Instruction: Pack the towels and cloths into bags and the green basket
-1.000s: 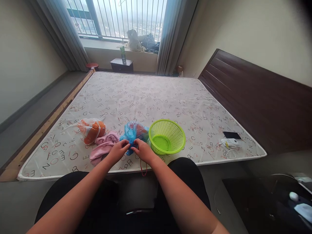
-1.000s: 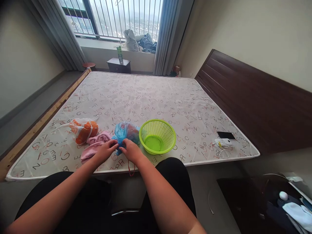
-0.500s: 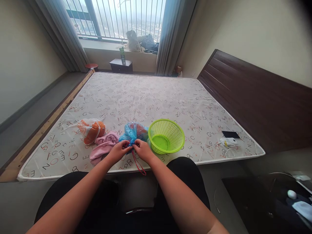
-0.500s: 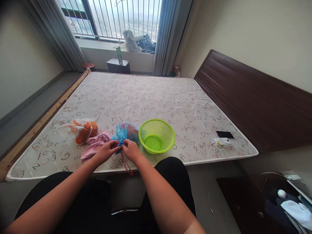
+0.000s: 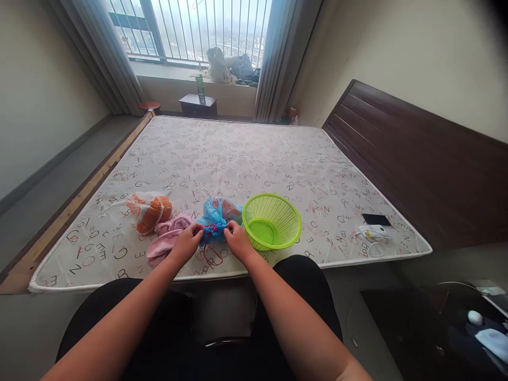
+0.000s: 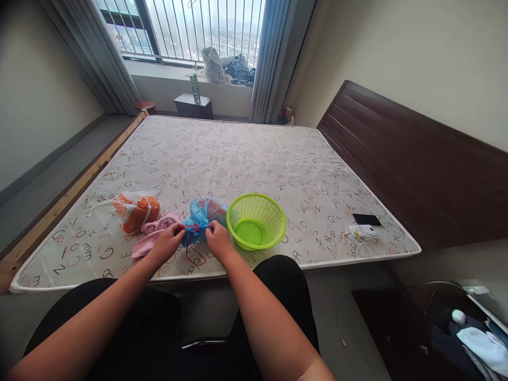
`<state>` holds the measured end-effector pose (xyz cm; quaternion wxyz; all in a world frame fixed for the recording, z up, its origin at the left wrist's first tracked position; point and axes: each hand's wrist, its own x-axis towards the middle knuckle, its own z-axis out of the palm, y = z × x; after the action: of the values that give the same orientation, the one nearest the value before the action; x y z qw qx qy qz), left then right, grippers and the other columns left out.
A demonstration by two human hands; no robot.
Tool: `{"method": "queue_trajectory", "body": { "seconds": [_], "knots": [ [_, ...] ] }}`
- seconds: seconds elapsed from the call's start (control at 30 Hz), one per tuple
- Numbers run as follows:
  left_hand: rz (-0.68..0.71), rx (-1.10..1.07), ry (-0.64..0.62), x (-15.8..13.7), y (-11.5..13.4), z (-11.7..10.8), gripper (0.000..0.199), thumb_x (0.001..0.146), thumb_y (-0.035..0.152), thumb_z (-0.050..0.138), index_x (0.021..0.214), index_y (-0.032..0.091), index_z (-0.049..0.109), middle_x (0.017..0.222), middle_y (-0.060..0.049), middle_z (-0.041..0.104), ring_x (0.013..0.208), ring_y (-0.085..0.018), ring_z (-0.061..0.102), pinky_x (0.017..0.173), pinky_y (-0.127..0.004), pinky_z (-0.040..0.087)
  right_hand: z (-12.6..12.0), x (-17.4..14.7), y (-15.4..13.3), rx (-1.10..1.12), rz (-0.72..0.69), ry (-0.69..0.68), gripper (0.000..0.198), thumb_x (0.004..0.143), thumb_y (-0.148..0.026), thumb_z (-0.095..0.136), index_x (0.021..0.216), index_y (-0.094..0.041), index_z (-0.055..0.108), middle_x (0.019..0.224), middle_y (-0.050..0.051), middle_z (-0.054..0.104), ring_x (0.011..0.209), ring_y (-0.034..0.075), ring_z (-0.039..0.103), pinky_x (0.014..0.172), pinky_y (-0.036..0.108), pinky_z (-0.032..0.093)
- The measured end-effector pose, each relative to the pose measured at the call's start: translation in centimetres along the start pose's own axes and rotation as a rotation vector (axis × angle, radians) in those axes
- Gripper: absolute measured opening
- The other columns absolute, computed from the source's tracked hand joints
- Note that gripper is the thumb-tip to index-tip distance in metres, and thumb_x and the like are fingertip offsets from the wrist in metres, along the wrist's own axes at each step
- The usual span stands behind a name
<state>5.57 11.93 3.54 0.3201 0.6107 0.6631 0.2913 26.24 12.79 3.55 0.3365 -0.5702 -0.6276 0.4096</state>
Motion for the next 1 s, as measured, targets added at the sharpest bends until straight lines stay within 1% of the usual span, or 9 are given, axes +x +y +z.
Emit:
{"method": "queue_trajectory", "body": {
  "seconds": [0.13, 0.23, 0.3, 0.4, 0.47, 0.6, 0.8, 0.87, 1.0],
  "knots": [
    [0.054, 0.026, 0.021, -0.3, 0.6, -0.2, 0.028, 0.088, 0.041, 0.051, 0.095, 0.019, 0.067, 0.095, -0.006, 0.074, 0.088, -0.024, 0.068, 0.082, -0.035, 0.051, 0.2, -0.1, 0.1, 0.018, -0.015, -0.009, 0.008, 0.088, -0.028, 0.050, 0.081, -0.023, 0.051, 0.067, -0.003, 0.057, 0.069, 0.017, 0.057, 0.067, 0.026, 0.040],
    [0.125, 0.014, -0.042, -0.7, 0.9, -0.1, 0.033, 0.090, 0.047, 0.054, 0.102, 0.019, 0.068, 0.102, -0.008, 0.074, 0.094, -0.025, 0.068, 0.086, -0.036, 0.052, 0.2, -0.2, -0.1, 0.052, -0.020, -0.013, 0.008, 0.088, -0.028, 0.050, 0.082, -0.023, 0.052, 0.068, -0.003, 0.058, 0.068, 0.016, 0.056, 0.067, 0.027, 0.041],
    [0.145, 0.013, -0.098, -0.9, 0.8, 0.1, 0.038, 0.088, 0.051, 0.060, 0.109, 0.020, 0.068, 0.105, -0.008, 0.075, 0.096, -0.025, 0.069, 0.088, -0.037, 0.053, 0.1, -0.2, -0.2, 0.053, -0.029, -0.001, 0.009, 0.088, -0.028, 0.050, 0.081, -0.023, 0.052, 0.069, -0.004, 0.058, 0.068, 0.016, 0.055, 0.068, 0.027, 0.040],
    [0.162, 0.003, -0.174, -0.9, 0.2, 0.7, 0.041, 0.085, 0.048, 0.066, 0.116, 0.022, 0.069, 0.108, -0.008, 0.076, 0.097, -0.026, 0.071, 0.090, -0.039, 0.055, 0.0, -0.3, -0.4, 0.026, -0.033, 0.013, 0.010, 0.088, -0.029, 0.050, 0.082, -0.023, 0.054, 0.071, -0.003, 0.058, 0.068, 0.016, 0.054, 0.068, 0.027, 0.040],
    [0.170, -0.007, -0.193, -0.8, -0.2, 0.9, 0.038, 0.084, 0.044, 0.067, 0.114, 0.022, 0.070, 0.110, -0.008, 0.077, 0.099, -0.027, 0.072, 0.091, -0.040, 0.055, 0.1, -0.4, -0.5, 0.031, -0.025, 0.001, 0.011, 0.090, -0.029, 0.050, 0.084, -0.022, 0.056, 0.071, -0.003, 0.058, 0.068, 0.016, 0.055, 0.067, 0.027, 0.041],
    [0.161, -0.022, -0.152, -0.8, -0.1, 0.9, 0.032, 0.085, 0.038, 0.064, 0.111, 0.021, 0.071, 0.110, -0.009, 0.077, 0.101, -0.027, 0.072, 0.093, -0.040, 0.055, 0.0, -0.5, -0.4, 0.065, -0.025, -0.026, 0.016, 0.092, -0.034, 0.053, 0.084, -0.022, 0.058, 0.072, -0.003, 0.059, 0.068, 0.015, 0.055, 0.066, 0.026, 0.040],
    [0.207, 0.017, -0.131, -1.1, 0.5, 0.7, 0.032, 0.089, 0.039, 0.060, 0.112, 0.021, 0.071, 0.112, -0.009, 0.076, 0.102, -0.027, 0.070, 0.092, -0.039, 0.054, 0.2, -0.3, 0.1, -0.014, -0.080, -0.056, 0.033, 0.088, -0.046, 0.068, 0.071, -0.019, 0.060, 0.071, -0.001, 0.060, 0.066, 0.014, 0.052, 0.062, 0.026, 0.037],
    [0.259, 0.048, -0.142, -1.2, 0.5, 0.8, 0.030, 0.090, 0.040, 0.060, 0.110, 0.021, 0.072, 0.109, -0.009, 0.076, 0.098, -0.026, 0.070, 0.090, -0.038, 0.054, 0.3, -0.2, 0.3, -0.043, -0.098, -0.046, 0.031, 0.087, -0.044, 0.070, 0.072, -0.019, 0.063, 0.076, 0.001, 0.063, 0.070, 0.015, 0.055, 0.065, 0.026, 0.040],
    [0.315, 0.077, -0.175, -1.3, 0.4, 1.0, 0.030, 0.090, 0.040, 0.058, 0.109, 0.022, 0.072, 0.104, -0.008, 0.076, 0.093, -0.025, 0.069, 0.088, -0.038, 0.054, 0.2, -0.1, 0.2, -0.056, -0.100, -0.023, 0.017, 0.089, -0.033, 0.068, 0.080, -0.019, 0.069, 0.083, 0.002, 0.066, 0.076, 0.016, 0.058, 0.072, 0.027, 0.043]
  ]
}}
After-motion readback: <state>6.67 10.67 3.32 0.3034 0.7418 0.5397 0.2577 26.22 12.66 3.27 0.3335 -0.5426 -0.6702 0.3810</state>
